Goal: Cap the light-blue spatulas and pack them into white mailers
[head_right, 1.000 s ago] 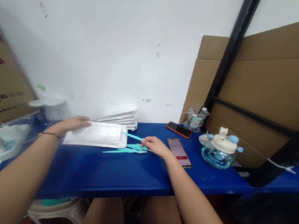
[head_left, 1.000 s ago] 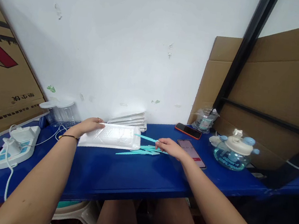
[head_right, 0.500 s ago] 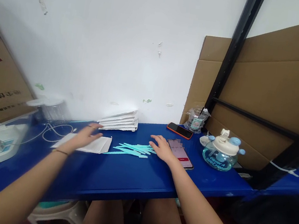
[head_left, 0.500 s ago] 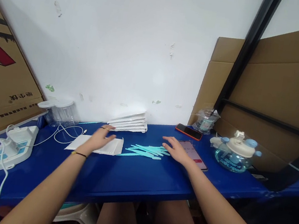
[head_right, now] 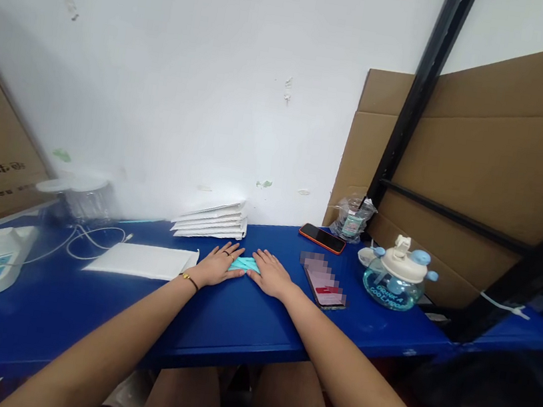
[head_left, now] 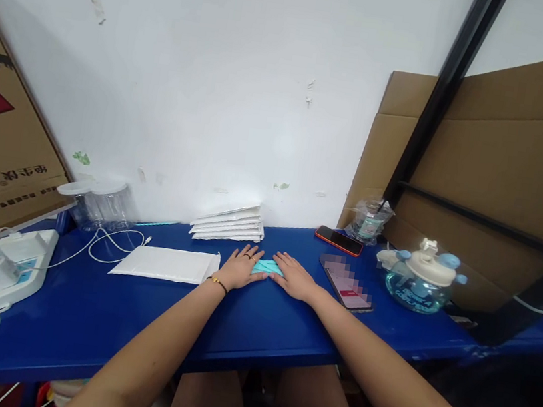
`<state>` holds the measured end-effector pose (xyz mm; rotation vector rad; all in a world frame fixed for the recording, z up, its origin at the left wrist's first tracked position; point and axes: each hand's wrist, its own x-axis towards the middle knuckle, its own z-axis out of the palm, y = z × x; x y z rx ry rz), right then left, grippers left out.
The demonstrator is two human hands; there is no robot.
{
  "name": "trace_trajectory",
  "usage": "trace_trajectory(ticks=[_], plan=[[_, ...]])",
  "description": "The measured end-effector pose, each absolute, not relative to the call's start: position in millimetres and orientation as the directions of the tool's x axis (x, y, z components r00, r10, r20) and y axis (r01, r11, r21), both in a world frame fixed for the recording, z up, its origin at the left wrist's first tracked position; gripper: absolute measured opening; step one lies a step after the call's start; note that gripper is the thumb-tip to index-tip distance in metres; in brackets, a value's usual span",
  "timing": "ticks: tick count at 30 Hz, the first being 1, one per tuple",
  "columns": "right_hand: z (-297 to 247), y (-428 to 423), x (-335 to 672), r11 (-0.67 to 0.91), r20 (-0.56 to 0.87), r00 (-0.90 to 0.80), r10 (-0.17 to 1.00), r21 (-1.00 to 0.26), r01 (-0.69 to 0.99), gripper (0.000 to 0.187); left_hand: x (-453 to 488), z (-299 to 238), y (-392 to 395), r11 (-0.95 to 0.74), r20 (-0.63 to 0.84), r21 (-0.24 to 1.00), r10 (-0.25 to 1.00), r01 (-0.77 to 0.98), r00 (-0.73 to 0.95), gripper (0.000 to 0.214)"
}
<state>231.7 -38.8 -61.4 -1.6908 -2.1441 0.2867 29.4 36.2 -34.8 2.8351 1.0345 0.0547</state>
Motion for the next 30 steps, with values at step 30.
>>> trace_trajectory(ticks=[30], plan=[[-13.4,-40.9,262.8,0.216,0.026,-0.314,0.949,-0.779,0.589,0.023,13.4,-4.2,37.6,-0.620,-0.039,0.543,0.655,0.567,0.754,0.023]])
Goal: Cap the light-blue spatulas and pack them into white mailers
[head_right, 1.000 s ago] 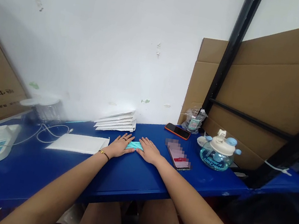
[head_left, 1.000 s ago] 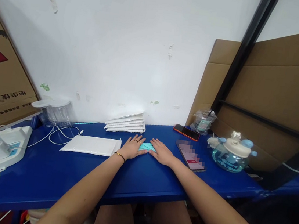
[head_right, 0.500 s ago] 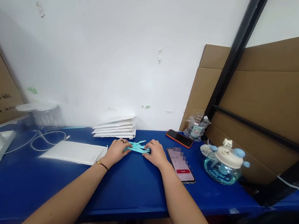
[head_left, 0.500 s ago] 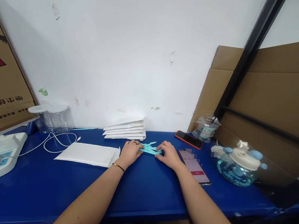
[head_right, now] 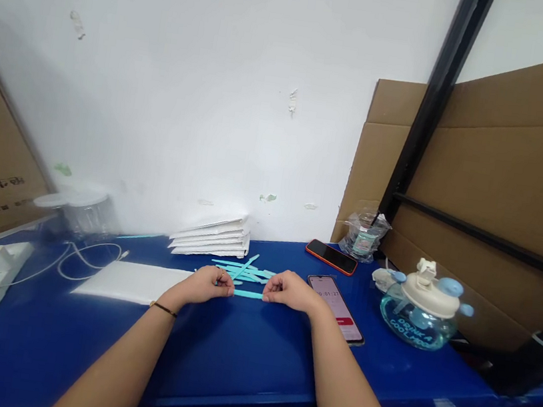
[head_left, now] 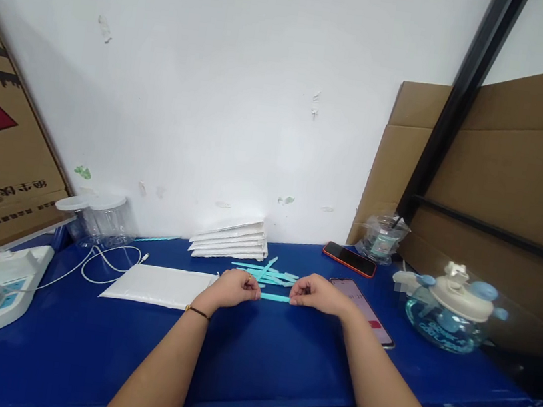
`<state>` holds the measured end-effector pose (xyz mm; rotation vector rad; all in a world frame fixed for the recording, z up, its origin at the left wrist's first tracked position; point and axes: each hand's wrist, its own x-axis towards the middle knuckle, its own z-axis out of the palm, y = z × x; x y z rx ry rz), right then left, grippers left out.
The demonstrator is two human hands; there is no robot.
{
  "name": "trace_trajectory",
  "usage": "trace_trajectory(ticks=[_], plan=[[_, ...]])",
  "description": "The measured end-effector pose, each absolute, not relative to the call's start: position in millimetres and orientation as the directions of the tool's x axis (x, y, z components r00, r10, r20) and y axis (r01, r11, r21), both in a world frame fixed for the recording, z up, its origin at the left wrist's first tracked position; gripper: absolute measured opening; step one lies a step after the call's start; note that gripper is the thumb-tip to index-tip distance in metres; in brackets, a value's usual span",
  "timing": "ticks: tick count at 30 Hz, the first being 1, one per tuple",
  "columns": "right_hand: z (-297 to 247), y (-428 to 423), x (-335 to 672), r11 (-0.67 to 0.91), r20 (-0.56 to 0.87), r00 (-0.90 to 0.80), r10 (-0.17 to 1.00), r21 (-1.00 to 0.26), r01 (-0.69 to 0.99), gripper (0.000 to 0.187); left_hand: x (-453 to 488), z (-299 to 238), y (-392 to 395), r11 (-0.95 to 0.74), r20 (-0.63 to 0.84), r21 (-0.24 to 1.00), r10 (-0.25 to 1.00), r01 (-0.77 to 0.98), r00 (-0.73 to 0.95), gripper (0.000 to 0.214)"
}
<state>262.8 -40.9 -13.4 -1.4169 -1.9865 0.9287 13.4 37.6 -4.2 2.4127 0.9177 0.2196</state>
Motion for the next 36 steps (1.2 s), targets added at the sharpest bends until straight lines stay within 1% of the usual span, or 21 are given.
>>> trace_trajectory(ticks=[2,5,7,10,12,14,16,18,20,22,23,25,27,28,29,32,34,36], plan=[[-10.1,-43.2,263.5,0.177,-0.052,-0.386,0.921,-0.826,0.534,0.026,11.3,-5.4,38.0,-0.592,-0.148,0.601,0.579,0.538,0.802,0.026],[-9.7,-43.8,265.1,0.103,-0.119,-0.436,0.892,-0.886,0.453,0.033,7.6,-5.5,39.6,-0.588,-0.221,0.618,0.507,0.522,0.833,0.028],[-11.3,-43.4,267.9,0.070,-0.144,-0.425,0.894,-0.891,0.449,0.036,2.7,-3.9,42.1,-0.579,-0.245,0.612,0.510,0.539,0.825,0.028],[-12.3,-43.5,272.1,0.031,-0.182,-0.384,0.905,-0.873,0.486,0.038,-6.8,-0.9,46.9,-0.537,-0.299,0.615,0.519,0.578,0.801,0.028],[-10.6,-44.2,272.4,0.040,-0.166,-0.350,0.922,-0.857,0.513,0.037,-10.1,-0.3,49.3,-0.518,-0.309,0.616,0.534,0.594,0.787,0.034],[-8.4,-44.7,270.5,0.090,-0.095,-0.289,0.953,-0.820,0.566,0.033,-7.7,-2.0,49.7,-0.525,-0.235,0.585,0.621,0.618,0.748,0.043],[-7.9,-44.0,267.7,0.131,0.002,-0.203,0.979,-0.768,0.627,0.029,0.7,-6.3,48.6,-0.536,-0.065,0.510,0.755,0.672,0.652,0.050],[-10.2,-42.0,265.3,0.152,0.082,-0.135,0.987,-0.733,0.663,0.026,12.0,-12.4,47.2,-0.546,0.118,0.418,0.825,0.726,0.553,0.048],[-14.9,-38.9,263.7,0.170,0.140,-0.099,0.985,-0.714,0.679,0.022,22.2,-18.3,47.1,-0.559,0.198,0.336,0.829,0.758,0.524,0.036],[-19.8,-35.6,262.8,0.200,0.214,-0.069,0.974,-0.683,0.703,0.018,27.8,-21.6,48.5,-0.569,0.190,0.286,0.822,0.771,0.537,0.019],[-21.8,-34.1,262.3,0.219,0.264,-0.050,0.963,-0.663,0.716,0.017,28.5,-21.8,49.6,-0.573,0.188,0.273,0.820,0.773,0.541,0.015],[-24.1,-31.7,261.3,0.261,0.374,-0.009,0.927,-0.629,0.732,0.020,26.5,-19.0,51.3,-0.586,0.218,0.264,0.810,0.766,0.544,0.017],[-24.6,-30.6,260.2,0.287,0.449,0.033,0.893,-0.623,0.727,0.031,22.2,-13.1,51.5,-0.617,0.263,0.263,0.786,0.742,0.560,0.020],[-24.3,-30.5,259.9,0.293,0.459,0.046,0.887,-0.638,0.712,0.037,19.8,-9.5,50.9,-0.639,0.277,0.259,0.768,0.725,0.578,0.020],[-23.9,-30.7,259.8,0.292,0.444,0.046,0.895,-0.660,0.692,0.040,17.5,-5.9,49.9,-0.662,0.282,0.253,0.748,0.706,0.600,0.020],[-21.8,-33.0,262.3,0.246,0.286,-0.031,0.958,-0.755,0.608,0.029,10.4,3.8,46.1,-0.713,0.249,0.251,0.702,0.655,0.668,0.019],[-19.8,-35.6,267.3,0.203,0.159,-0.128,0.979,-0.815,0.543,0.027,4.4,7.7,44.8,-0.706,0.159,0.289,0.702,0.647,0.695,0.018],[-17.4,-38.5,274.2,0.164,0.066,-0.206,0.976,-0.845,0.509,0.028,-3.5,8.9,45.7,-0.672,0.031,0.342,0.707,0.657,0.706,0.016]])
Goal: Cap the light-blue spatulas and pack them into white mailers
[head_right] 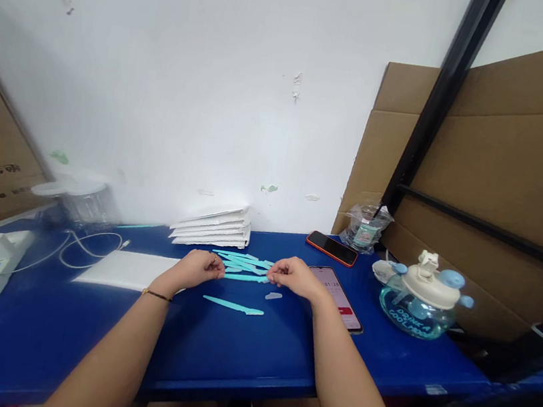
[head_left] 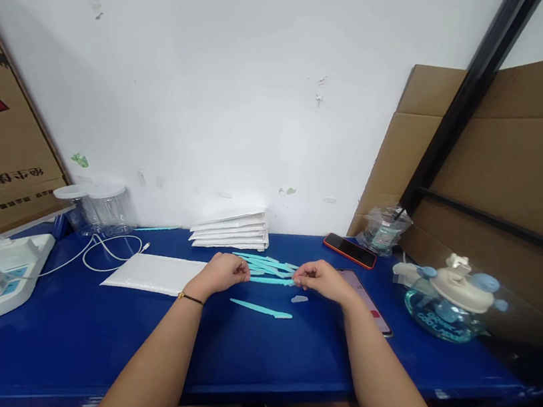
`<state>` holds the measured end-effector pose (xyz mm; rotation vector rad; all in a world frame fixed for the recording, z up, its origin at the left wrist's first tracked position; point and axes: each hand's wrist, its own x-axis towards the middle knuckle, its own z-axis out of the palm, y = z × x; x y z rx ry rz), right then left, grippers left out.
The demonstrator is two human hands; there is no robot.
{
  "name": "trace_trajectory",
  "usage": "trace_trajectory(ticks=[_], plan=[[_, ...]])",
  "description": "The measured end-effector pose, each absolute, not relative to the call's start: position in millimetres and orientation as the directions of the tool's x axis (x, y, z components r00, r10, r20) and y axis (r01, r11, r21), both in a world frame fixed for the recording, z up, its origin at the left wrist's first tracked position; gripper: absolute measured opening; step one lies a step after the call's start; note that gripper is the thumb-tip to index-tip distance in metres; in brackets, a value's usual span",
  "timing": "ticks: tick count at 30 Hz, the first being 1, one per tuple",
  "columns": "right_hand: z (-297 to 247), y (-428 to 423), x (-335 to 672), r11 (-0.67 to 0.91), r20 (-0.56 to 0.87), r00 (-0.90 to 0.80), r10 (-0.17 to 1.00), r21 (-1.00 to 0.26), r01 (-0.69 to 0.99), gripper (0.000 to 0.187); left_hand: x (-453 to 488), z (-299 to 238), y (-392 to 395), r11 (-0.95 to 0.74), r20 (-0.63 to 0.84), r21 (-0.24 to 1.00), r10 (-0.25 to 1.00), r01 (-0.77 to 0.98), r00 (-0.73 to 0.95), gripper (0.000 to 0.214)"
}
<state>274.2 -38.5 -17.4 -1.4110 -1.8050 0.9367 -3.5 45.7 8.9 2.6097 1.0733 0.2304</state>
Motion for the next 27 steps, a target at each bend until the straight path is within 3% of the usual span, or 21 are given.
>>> trace_trajectory(ticks=[3,6,10,14,17,20,27], plan=[[-14.2,-41.9,281.8,0.122,-0.036,-0.262,0.964,-0.819,0.561,0.028,-16.0,6.2,50.3,-0.602,-0.145,0.428,0.690,0.674,0.709,0.016],[-14.2,-41.2,276.7,0.170,0.007,-0.246,0.969,-0.744,0.646,0.025,-22.8,1.4,55.3,-0.557,-0.208,0.498,0.667,0.664,0.716,0.023],[-23.0,-30.5,250.8,0.212,0.245,-0.079,0.966,-0.583,0.784,0.021,-18.9,-2.5,57.4,-0.556,-0.135,0.515,0.699,0.652,0.702,0.031],[-35.7,-16.5,229.3,0.187,0.288,-0.058,0.956,-0.444,0.876,0.014,-6.1,-4.9,55.0,-0.637,0.122,0.413,0.747,0.651,0.654,0.029],[-40.5,-11.9,225.6,0.173,0.287,-0.051,0.956,-0.417,0.892,0.004,3.6,-8.3,52.4,-0.708,0.300,0.302,0.706,0.638,0.641,0.034],[-39.7,-13.7,227.0,0.181,0.263,-0.075,0.962,-0.409,0.894,0.003,9.6,-12.5,51.5,-0.740,0.305,0.245,0.673,0.627,0.674,0.034],[-33.4,-21.7,223.2,0.233,0.327,-0.133,0.936,-0.289,0.929,0.014,9.7,-16.3,52.9,-0.724,0.213,0.265,0.688,0.636,0.694,0.022]])
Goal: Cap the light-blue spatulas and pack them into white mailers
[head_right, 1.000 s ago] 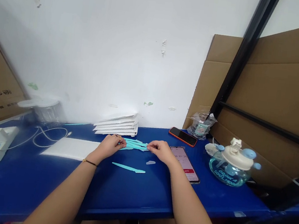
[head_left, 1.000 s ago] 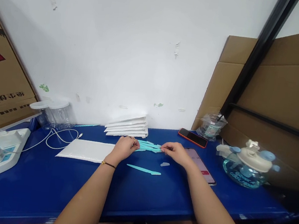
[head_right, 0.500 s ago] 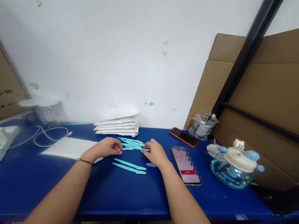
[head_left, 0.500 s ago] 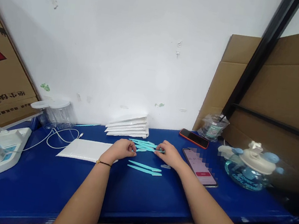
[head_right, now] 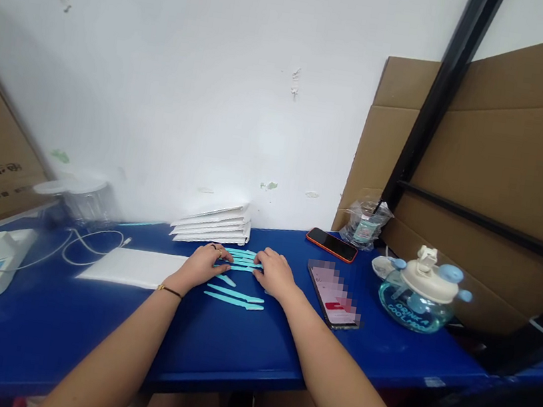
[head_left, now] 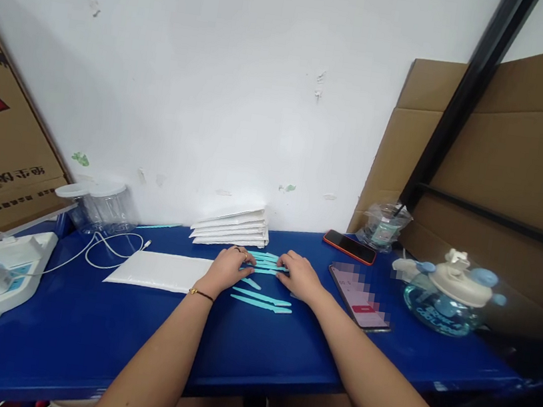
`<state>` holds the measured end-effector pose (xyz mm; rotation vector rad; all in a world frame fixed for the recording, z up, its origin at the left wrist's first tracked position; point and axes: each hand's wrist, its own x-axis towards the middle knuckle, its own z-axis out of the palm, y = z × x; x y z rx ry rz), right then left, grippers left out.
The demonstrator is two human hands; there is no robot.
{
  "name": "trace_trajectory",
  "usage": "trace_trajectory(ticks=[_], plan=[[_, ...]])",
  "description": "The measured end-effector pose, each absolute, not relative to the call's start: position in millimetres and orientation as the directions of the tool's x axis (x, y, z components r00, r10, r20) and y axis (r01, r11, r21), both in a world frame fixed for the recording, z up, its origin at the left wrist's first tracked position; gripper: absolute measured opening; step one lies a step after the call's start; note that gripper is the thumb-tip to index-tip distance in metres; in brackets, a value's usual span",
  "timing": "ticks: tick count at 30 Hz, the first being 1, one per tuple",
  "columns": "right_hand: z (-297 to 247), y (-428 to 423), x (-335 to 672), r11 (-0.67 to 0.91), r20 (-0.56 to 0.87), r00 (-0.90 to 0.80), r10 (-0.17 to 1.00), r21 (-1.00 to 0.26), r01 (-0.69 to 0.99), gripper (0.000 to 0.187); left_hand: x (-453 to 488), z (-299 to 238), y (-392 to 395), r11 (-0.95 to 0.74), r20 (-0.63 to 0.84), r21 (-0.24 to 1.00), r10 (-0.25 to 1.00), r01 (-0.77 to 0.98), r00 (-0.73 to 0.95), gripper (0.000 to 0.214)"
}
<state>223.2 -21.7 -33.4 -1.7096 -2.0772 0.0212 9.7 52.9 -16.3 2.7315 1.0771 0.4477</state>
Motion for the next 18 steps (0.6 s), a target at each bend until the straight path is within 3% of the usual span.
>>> trace_trajectory(ticks=[3,9,14,18], plan=[[-35.5,-19.8,221.9,0.225,0.292,-0.139,0.946,-0.288,0.931,0.007,9.2,-16.9,52.8,-0.706,0.184,0.261,0.706,0.658,0.684,0.020],[-41.5,-13.6,223.3,0.158,0.224,-0.071,0.972,-0.400,0.903,0.006,12.7,-21.8,53.3,-0.689,0.146,0.290,0.718,0.664,0.681,0.015],[-36.2,-16.3,221.8,0.194,0.257,-0.088,0.962,-0.424,0.884,0.004,15.8,-18.0,51.4,-0.692,0.153,0.318,0.712,0.648,0.685,0.012],[-24.7,-26.4,235.8,0.224,0.242,-0.107,0.964,-0.532,0.817,0.009,5.2,-4.2,51.5,-0.644,0.129,0.393,0.745,0.656,0.654,0.016]])
